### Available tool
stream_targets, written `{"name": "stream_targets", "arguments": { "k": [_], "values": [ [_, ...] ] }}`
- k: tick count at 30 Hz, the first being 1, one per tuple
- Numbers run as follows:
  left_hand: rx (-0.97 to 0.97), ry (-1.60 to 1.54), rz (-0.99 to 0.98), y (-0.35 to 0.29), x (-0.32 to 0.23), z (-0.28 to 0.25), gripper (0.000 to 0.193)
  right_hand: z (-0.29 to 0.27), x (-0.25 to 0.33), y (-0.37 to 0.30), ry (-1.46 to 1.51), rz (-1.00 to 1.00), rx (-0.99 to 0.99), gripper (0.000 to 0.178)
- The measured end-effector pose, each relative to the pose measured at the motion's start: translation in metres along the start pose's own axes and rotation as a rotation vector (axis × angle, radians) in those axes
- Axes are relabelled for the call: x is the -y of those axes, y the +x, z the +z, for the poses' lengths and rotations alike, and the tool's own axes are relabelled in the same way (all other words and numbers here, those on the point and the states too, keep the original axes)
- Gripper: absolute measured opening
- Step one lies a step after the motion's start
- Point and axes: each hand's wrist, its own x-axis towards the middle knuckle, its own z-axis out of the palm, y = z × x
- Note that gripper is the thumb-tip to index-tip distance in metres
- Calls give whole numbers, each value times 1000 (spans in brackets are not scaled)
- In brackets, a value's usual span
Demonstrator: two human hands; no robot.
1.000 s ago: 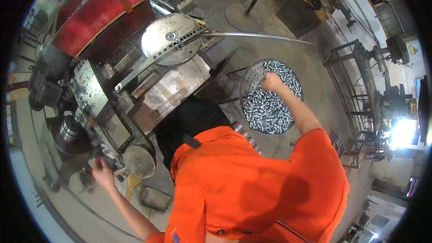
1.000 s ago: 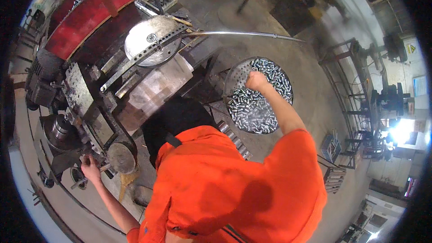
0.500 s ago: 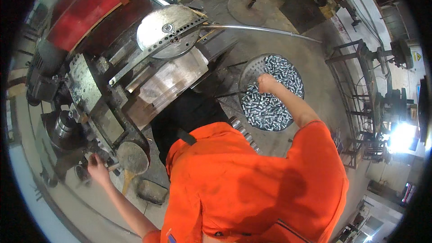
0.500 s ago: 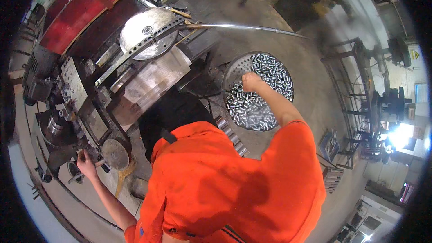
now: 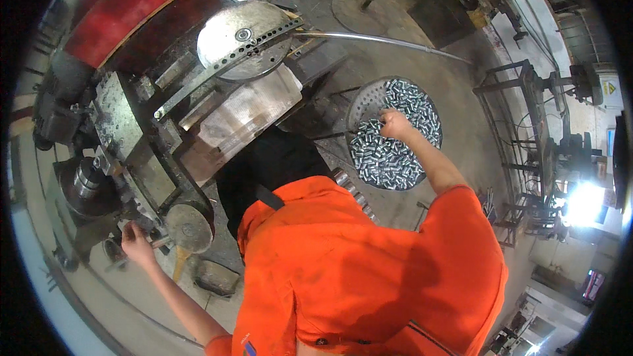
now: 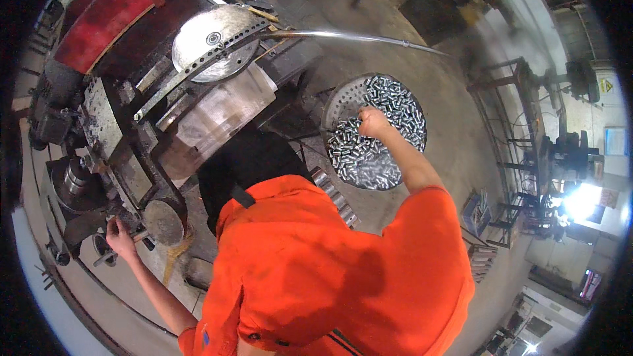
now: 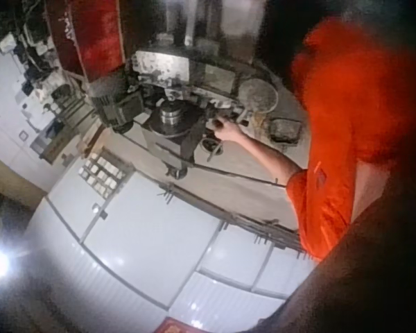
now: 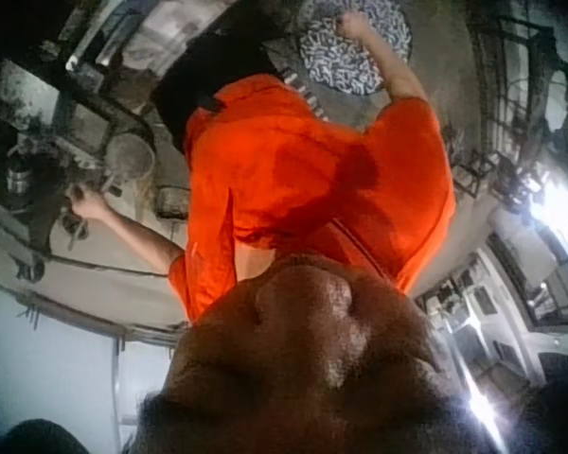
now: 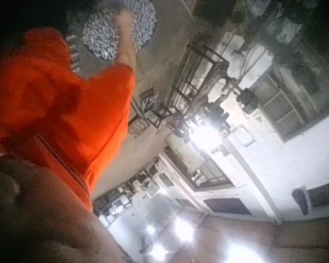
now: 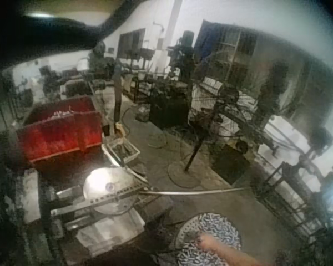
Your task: The person operates a metal turning machine, repeatedly inserting small metal pieces into the chuck, engaging the cutting tool with levers, and removing finished parts. The person places the finished parts into a red bin and occasionally inspects them by hand.
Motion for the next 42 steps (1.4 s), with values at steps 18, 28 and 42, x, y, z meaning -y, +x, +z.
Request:
{"name": "stream_targets", "arguments": {
  "k": [18,28,42],
  "values": [
    [-75,140,71,-3,-15,-2,27,3,29,21,-144,90,88,33],
    [-56,109,56,-3,-27,1,26,-28,46,9,907,124,-234,35],
    [1,140,177,-16,-34,-78,23,-143,256,58,692,-538,-316,30]
  ]
}}
